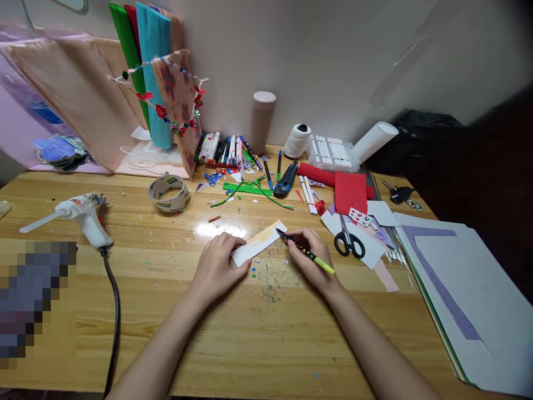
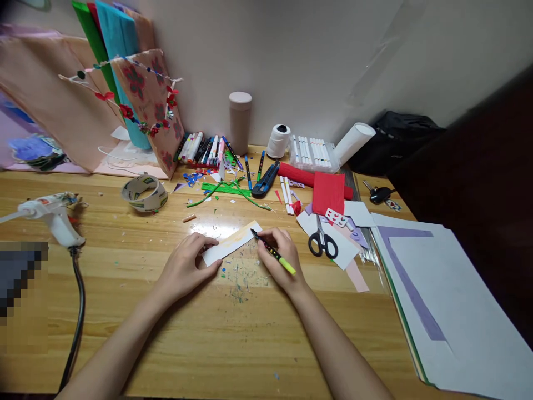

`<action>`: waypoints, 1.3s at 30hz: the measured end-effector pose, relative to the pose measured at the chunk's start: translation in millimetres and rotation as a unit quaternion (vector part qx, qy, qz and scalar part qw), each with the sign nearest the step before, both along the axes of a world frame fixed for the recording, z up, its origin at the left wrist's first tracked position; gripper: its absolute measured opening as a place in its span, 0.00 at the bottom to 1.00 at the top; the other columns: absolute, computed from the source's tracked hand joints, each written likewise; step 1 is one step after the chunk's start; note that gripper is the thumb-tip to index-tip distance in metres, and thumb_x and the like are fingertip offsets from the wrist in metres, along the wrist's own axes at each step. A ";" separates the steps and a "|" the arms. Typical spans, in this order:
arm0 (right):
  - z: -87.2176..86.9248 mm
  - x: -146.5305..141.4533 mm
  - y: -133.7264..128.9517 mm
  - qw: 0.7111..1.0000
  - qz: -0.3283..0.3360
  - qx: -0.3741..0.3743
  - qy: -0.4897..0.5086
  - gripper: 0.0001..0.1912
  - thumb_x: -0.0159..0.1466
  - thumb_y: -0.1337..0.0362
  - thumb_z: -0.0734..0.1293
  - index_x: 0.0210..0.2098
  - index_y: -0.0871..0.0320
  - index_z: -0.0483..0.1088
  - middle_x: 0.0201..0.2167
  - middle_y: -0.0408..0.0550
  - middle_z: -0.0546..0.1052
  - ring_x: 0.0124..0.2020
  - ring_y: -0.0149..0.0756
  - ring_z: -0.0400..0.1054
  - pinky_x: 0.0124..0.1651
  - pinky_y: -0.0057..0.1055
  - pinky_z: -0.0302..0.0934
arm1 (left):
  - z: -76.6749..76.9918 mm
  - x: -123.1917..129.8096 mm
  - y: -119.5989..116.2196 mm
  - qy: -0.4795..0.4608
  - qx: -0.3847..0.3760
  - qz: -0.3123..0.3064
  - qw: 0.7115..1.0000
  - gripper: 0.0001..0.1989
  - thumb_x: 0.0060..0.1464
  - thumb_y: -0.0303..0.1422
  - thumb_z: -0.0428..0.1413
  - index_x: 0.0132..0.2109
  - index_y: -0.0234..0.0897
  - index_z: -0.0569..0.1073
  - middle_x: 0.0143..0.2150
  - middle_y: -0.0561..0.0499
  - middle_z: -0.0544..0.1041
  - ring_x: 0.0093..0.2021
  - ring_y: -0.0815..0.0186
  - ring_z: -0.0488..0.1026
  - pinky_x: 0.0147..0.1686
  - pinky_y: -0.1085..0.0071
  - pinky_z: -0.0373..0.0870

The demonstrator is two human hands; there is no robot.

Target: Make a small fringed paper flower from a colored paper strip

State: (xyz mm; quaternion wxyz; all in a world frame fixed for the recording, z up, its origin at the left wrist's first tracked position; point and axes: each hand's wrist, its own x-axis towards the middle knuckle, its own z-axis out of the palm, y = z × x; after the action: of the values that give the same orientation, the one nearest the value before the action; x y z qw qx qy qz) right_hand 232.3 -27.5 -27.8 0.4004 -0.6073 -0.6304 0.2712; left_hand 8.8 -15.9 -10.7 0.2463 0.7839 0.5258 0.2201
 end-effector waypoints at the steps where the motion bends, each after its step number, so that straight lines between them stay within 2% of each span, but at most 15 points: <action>1: -0.4 0.9 0.5 1.000 0.010 0.000 0.001 0.07 0.59 0.65 0.63 0.37 0.56 0.70 0.35 0.49 0.71 0.37 0.38 0.67 0.39 0.35 0.63 | 0.1 -0.1 0.2 0.001 0.002 -0.001 1.000 0.12 0.48 0.33 0.56 0.43 0.41 0.71 0.39 0.50 0.72 0.41 0.60 0.68 0.41 0.64 0.65; 5: -0.5 0.9 0.5 0.998 0.065 -0.010 0.003 0.06 0.59 0.65 0.64 0.36 0.56 0.71 0.35 0.48 0.72 0.36 0.38 0.67 0.39 0.34 0.63 | 0.0 -0.1 0.6 0.003 0.007 -0.003 1.000 0.12 0.48 0.33 0.56 0.43 0.41 0.70 0.39 0.50 0.72 0.41 0.61 0.68 0.40 0.64 0.64; 9: 0.2 3.2 1.6 1.000 -0.004 -0.007 0.008 0.07 0.60 0.64 0.63 0.37 0.57 0.71 0.35 0.49 0.72 0.36 0.38 0.67 0.39 0.34 0.63 | 0.7 0.5 0.2 0.004 0.002 -0.004 1.000 0.12 0.49 0.33 0.56 0.43 0.41 0.70 0.39 0.50 0.71 0.41 0.60 0.68 0.41 0.64 0.64; 14: 0.5 6.0 2.4 0.998 0.053 -0.021 0.012 0.06 0.59 0.64 0.64 0.36 0.56 0.72 0.35 0.48 0.73 0.36 0.38 0.67 0.38 0.34 0.62 | 0.7 0.5 0.5 0.002 0.004 -0.004 1.000 0.12 0.49 0.33 0.56 0.43 0.41 0.70 0.40 0.50 0.72 0.42 0.60 0.68 0.42 0.64 0.65; 18: 1.3 7.4 3.3 1.000 -0.001 -0.009 0.014 0.08 0.61 0.62 0.63 0.38 0.57 0.72 0.36 0.49 0.73 0.38 0.39 0.67 0.40 0.34 0.62 | 0.3 0.0 0.8 0.005 0.002 -0.007 1.000 0.12 0.49 0.33 0.56 0.43 0.40 0.70 0.41 0.50 0.71 0.43 0.60 0.68 0.42 0.63 0.64; 22: 1.7 8.0 4.2 0.999 0.035 -0.023 0.012 0.08 0.61 0.63 0.64 0.38 0.56 0.72 0.36 0.49 0.73 0.37 0.38 0.68 0.40 0.33 0.62 | 0.2 -0.6 1.0 0.006 0.000 -0.010 1.000 0.12 0.50 0.33 0.55 0.44 0.40 0.69 0.41 0.50 0.71 0.43 0.60 0.68 0.42 0.63 0.64; 26: 1.5 7.8 4.1 1.000 -0.001 0.001 0.008 0.09 0.61 0.62 0.64 0.39 0.56 0.72 0.37 0.49 0.74 0.39 0.39 0.68 0.41 0.34 0.62 | 0.2 -0.6 1.7 0.009 -0.009 -0.011 1.000 0.12 0.50 0.34 0.55 0.44 0.40 0.69 0.41 0.49 0.71 0.43 0.60 0.67 0.42 0.63 0.64; 30: 2.8 8.3 3.9 0.999 0.035 -0.002 -0.002 0.10 0.61 0.62 0.64 0.40 0.55 0.73 0.38 0.49 0.74 0.39 0.39 0.68 0.41 0.34 0.62 | 0.2 -0.7 1.6 0.010 -0.013 -0.009 1.000 0.12 0.50 0.34 0.55 0.44 0.40 0.69 0.42 0.49 0.71 0.43 0.60 0.67 0.42 0.63 0.64; 34: 3.4 11.3 4.6 1.000 -0.003 0.006 -0.007 0.10 0.61 0.61 0.64 0.42 0.55 0.73 0.38 0.49 0.75 0.40 0.39 0.68 0.43 0.36 0.62 | 0.0 -1.3 0.9 0.010 -0.014 -0.010 1.000 0.13 0.51 0.35 0.55 0.44 0.40 0.69 0.41 0.49 0.71 0.43 0.60 0.67 0.42 0.63 0.64; 39: 2.3 16.7 6.0 0.999 -0.004 -0.037 0.020 0.10 0.61 0.60 0.64 0.40 0.56 0.73 0.37 0.49 0.75 0.38 0.39 0.69 0.40 0.34 0.63 | -0.5 -1.6 0.7 0.012 -0.016 -0.009 1.000 0.13 0.51 0.35 0.55 0.44 0.41 0.69 0.41 0.50 0.70 0.43 0.60 0.67 0.42 0.63 0.63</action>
State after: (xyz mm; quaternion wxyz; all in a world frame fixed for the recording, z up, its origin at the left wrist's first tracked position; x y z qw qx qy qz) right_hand 249.0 -21.5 -25.5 0.3914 -0.6182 -0.6096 0.3049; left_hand 7.2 -15.1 -11.2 0.2542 0.7873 0.5249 0.2001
